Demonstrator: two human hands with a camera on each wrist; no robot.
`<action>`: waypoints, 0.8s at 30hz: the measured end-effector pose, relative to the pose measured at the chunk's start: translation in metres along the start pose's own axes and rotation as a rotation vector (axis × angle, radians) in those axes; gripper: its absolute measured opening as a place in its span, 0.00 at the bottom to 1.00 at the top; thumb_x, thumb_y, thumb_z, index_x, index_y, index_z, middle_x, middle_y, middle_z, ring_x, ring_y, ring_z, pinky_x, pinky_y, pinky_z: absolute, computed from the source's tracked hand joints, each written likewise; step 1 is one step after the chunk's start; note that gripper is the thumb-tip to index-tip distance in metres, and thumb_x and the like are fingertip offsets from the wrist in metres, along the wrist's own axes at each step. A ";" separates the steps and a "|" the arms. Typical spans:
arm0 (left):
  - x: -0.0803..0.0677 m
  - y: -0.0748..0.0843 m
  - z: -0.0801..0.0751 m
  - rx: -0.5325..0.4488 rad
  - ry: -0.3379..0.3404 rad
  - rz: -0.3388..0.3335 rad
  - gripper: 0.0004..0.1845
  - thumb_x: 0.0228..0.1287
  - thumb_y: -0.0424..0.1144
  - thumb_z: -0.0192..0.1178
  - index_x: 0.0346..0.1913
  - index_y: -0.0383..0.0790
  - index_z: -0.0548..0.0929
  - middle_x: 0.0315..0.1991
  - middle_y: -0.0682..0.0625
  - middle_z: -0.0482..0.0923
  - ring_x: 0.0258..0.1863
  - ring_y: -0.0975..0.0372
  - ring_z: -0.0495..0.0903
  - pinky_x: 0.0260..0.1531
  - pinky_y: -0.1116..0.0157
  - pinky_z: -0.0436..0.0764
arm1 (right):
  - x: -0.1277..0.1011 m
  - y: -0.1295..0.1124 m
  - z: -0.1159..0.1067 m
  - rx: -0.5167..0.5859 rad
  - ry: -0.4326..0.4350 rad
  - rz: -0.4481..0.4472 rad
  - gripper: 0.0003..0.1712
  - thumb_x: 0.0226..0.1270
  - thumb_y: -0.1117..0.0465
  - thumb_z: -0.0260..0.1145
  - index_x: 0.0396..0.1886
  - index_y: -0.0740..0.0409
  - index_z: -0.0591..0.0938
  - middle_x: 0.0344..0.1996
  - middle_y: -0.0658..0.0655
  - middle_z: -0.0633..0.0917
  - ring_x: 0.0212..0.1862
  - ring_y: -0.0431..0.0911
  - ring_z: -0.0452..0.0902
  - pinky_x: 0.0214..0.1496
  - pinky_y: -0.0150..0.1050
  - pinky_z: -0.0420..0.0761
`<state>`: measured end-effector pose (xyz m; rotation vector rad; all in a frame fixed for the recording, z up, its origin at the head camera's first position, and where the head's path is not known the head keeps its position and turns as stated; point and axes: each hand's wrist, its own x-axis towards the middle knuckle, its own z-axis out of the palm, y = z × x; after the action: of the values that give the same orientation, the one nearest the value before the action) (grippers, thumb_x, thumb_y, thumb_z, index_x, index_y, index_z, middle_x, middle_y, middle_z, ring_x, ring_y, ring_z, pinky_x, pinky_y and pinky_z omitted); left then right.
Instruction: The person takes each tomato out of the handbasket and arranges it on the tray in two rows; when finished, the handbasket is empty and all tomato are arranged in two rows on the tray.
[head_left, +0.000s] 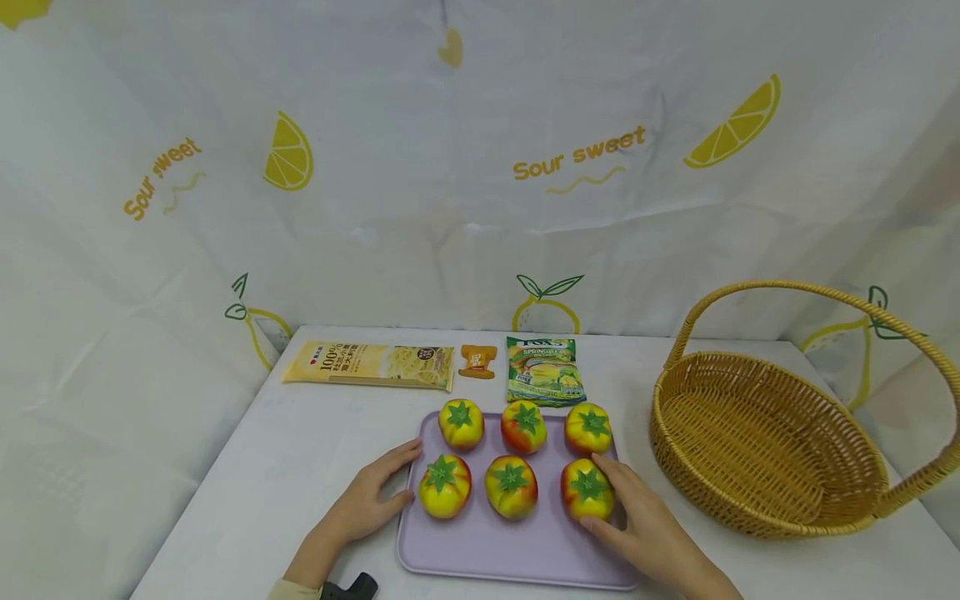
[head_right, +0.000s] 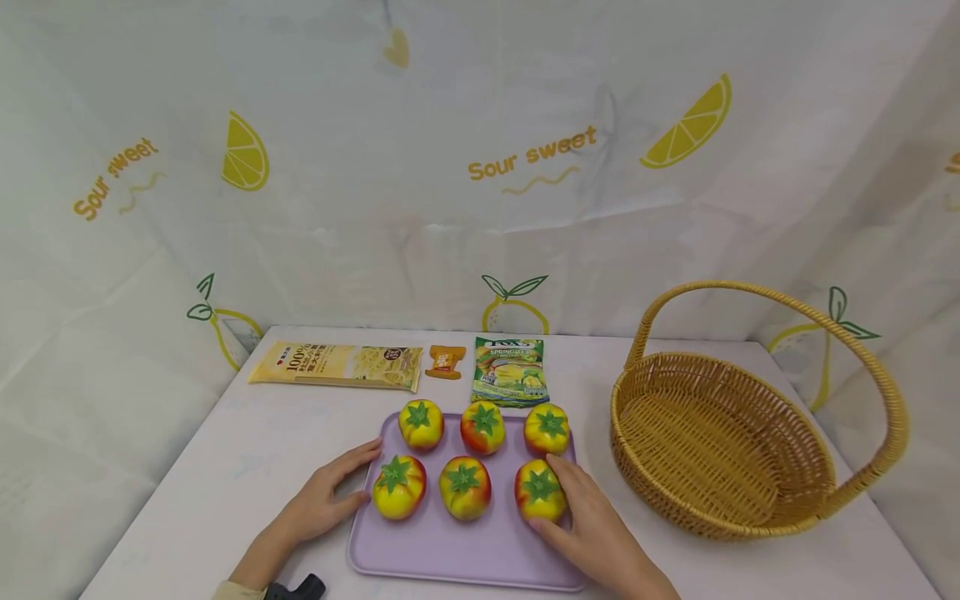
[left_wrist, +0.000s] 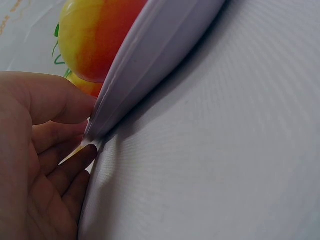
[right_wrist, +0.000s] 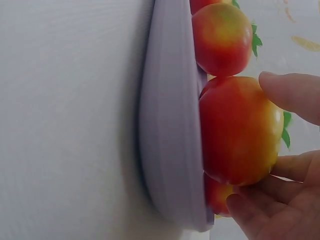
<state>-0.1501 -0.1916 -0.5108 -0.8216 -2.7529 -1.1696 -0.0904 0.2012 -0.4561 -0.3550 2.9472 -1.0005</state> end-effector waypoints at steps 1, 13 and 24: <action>0.000 0.000 0.000 -0.001 0.000 0.002 0.29 0.60 0.40 0.60 0.65 0.43 0.71 0.69 0.50 0.66 0.68 0.53 0.66 0.66 0.51 0.67 | 0.000 0.000 0.000 -0.007 0.006 -0.009 0.46 0.56 0.38 0.67 0.68 0.56 0.65 0.61 0.57 0.74 0.62 0.54 0.71 0.62 0.58 0.73; 0.001 0.003 -0.001 -0.025 -0.005 -0.020 0.29 0.59 0.40 0.61 0.66 0.44 0.71 0.69 0.51 0.65 0.68 0.54 0.65 0.67 0.50 0.66 | -0.001 0.004 0.003 -0.047 0.064 -0.088 0.43 0.56 0.45 0.70 0.67 0.59 0.67 0.60 0.57 0.75 0.61 0.53 0.72 0.60 0.56 0.75; 0.001 0.002 -0.001 -0.022 -0.008 -0.023 0.30 0.58 0.39 0.61 0.66 0.45 0.71 0.69 0.52 0.65 0.68 0.55 0.65 0.67 0.50 0.66 | -0.001 0.002 0.001 -0.024 0.001 -0.034 0.45 0.56 0.40 0.67 0.68 0.58 0.65 0.60 0.56 0.75 0.62 0.52 0.71 0.62 0.56 0.74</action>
<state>-0.1501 -0.1907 -0.5080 -0.8014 -2.7683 -1.2045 -0.0901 0.2021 -0.4579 -0.4057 2.9666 -0.9699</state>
